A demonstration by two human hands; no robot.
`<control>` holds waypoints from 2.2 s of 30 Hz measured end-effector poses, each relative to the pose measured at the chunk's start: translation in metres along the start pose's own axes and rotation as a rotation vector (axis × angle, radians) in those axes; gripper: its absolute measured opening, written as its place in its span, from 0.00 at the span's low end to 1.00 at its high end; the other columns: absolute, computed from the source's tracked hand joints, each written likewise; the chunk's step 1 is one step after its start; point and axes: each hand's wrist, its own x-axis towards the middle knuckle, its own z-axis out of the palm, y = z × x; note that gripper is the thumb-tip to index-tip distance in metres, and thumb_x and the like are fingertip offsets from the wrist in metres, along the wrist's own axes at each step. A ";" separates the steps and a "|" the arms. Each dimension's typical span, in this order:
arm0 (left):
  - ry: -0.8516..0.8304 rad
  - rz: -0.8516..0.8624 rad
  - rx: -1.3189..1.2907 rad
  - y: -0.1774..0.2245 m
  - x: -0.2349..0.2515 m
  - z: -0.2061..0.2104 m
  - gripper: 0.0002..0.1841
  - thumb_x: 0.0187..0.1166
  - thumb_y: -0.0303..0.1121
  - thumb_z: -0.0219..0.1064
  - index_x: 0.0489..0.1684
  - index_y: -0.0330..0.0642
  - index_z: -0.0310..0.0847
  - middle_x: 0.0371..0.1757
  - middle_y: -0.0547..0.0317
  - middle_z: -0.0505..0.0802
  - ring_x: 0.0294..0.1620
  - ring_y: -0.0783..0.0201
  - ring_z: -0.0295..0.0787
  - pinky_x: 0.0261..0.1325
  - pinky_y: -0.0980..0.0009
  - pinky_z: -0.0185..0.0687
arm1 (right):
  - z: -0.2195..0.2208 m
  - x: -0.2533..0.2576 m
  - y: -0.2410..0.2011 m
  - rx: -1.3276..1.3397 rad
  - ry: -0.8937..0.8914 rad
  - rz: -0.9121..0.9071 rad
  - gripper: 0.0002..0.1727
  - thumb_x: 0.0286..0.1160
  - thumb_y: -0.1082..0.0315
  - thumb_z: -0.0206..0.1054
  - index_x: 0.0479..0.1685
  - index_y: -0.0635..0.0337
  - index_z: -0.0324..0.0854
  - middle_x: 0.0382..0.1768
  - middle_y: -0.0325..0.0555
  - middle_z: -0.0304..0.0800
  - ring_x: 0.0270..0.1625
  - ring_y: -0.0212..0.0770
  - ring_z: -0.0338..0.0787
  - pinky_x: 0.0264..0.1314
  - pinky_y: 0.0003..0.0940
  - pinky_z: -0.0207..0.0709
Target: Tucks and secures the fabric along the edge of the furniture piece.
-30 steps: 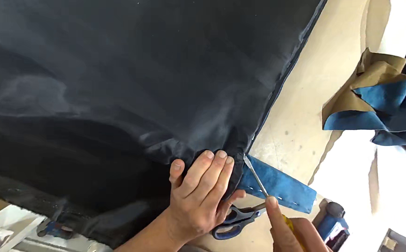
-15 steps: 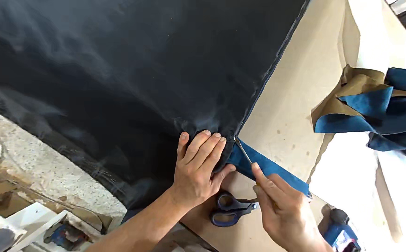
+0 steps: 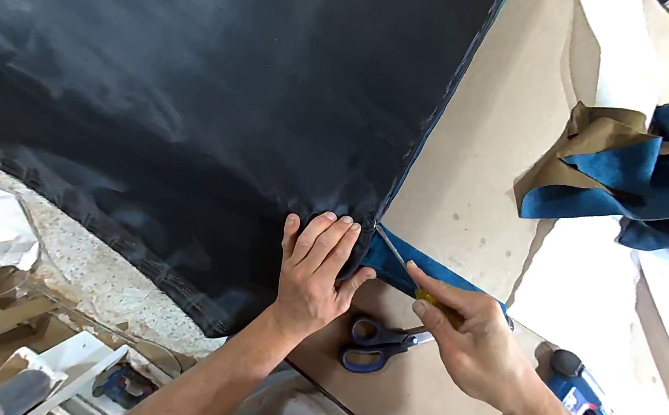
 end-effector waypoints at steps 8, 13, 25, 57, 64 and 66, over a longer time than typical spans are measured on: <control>0.064 -0.035 -0.063 0.001 -0.001 0.010 0.31 0.74 0.60 0.71 0.67 0.46 0.87 0.74 0.61 0.86 0.86 0.61 0.68 0.95 0.42 0.35 | 0.011 0.000 0.004 -0.438 0.115 -0.221 0.22 0.83 0.62 0.58 0.72 0.51 0.87 0.27 0.38 0.82 0.21 0.31 0.78 0.18 0.27 0.72; 0.074 -0.034 -0.065 -0.001 0.000 0.009 0.32 0.74 0.61 0.71 0.68 0.46 0.87 0.75 0.61 0.86 0.86 0.60 0.68 0.95 0.42 0.36 | 0.024 -0.002 -0.003 -0.018 0.083 -0.042 0.22 0.83 0.61 0.63 0.72 0.58 0.86 0.35 0.36 0.93 0.31 0.24 0.86 0.35 0.22 0.84; 0.057 -0.008 -0.031 0.003 -0.001 0.008 0.32 0.75 0.61 0.70 0.67 0.44 0.88 0.73 0.58 0.88 0.84 0.58 0.71 0.94 0.41 0.39 | 0.004 0.003 -0.007 0.475 -0.064 0.271 0.23 0.82 0.64 0.67 0.76 0.53 0.84 0.22 0.40 0.85 0.13 0.33 0.75 0.11 0.28 0.73; 0.100 0.022 0.029 -0.001 -0.002 0.011 0.39 0.68 0.71 0.68 0.66 0.47 0.86 0.73 0.63 0.86 0.86 0.63 0.67 0.95 0.45 0.34 | -0.070 0.080 0.044 -0.594 -0.161 -0.703 0.29 0.77 0.65 0.55 0.77 0.32 0.82 0.29 0.37 0.78 0.21 0.35 0.77 0.15 0.32 0.65; 0.094 0.009 0.042 0.001 -0.003 0.011 0.39 0.69 0.72 0.68 0.65 0.46 0.87 0.73 0.63 0.87 0.87 0.63 0.67 0.95 0.44 0.36 | -0.054 0.076 0.064 -0.121 -0.275 -0.462 0.22 0.86 0.58 0.60 0.77 0.34 0.83 0.31 0.28 0.85 0.29 0.21 0.80 0.30 0.21 0.77; 0.086 0.009 0.050 0.000 -0.003 0.010 0.39 0.69 0.72 0.67 0.66 0.47 0.86 0.74 0.64 0.86 0.87 0.63 0.66 0.95 0.44 0.36 | -0.052 0.079 0.065 -0.029 -0.308 -0.421 0.21 0.86 0.57 0.61 0.76 0.35 0.83 0.35 0.26 0.90 0.34 0.19 0.85 0.37 0.20 0.82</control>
